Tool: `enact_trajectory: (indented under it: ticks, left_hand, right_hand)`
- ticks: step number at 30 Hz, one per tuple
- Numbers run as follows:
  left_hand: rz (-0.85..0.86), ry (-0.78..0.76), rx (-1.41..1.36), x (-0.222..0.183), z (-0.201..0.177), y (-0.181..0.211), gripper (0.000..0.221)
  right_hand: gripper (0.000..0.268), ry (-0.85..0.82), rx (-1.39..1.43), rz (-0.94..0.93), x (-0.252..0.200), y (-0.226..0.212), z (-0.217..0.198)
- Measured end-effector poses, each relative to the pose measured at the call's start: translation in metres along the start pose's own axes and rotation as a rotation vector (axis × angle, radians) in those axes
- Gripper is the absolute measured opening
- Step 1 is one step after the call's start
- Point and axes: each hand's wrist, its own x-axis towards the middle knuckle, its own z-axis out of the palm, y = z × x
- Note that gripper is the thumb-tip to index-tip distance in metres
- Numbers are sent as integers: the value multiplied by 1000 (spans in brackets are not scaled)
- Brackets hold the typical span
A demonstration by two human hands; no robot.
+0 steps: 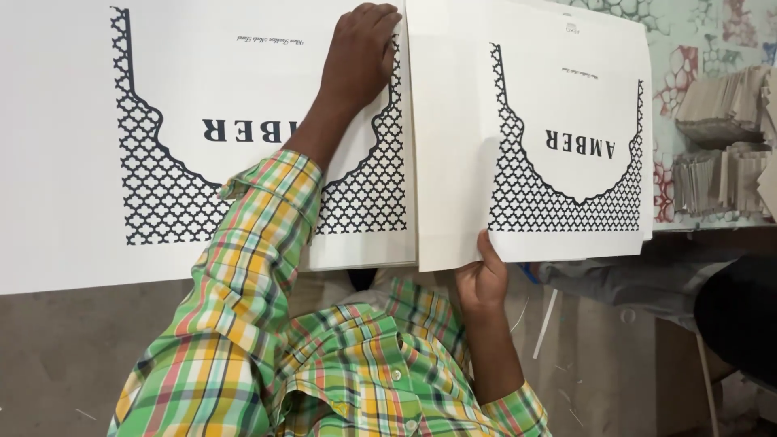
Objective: The person organizes and aligns printed paper packaging sheets on a work surface by hand.
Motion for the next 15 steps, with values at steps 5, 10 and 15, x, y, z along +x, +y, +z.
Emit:
enact_trajectory:
  ticks: [5, 10, 15]
  left_hand:
    - [35, -23, 5, 1, -7, 6, 49]
    - [56, -89, 54, 1, -7, 8, 47]
    - [41, -105, 83, 1, -3, 6, 44]
  right_hand:
    - [34, -7, 39, 14, 6, 6, -17]
    - [33, 47, -25, 15, -1, 0, 9]
    - [32, 108, -11, 97, 5, -9, 5]
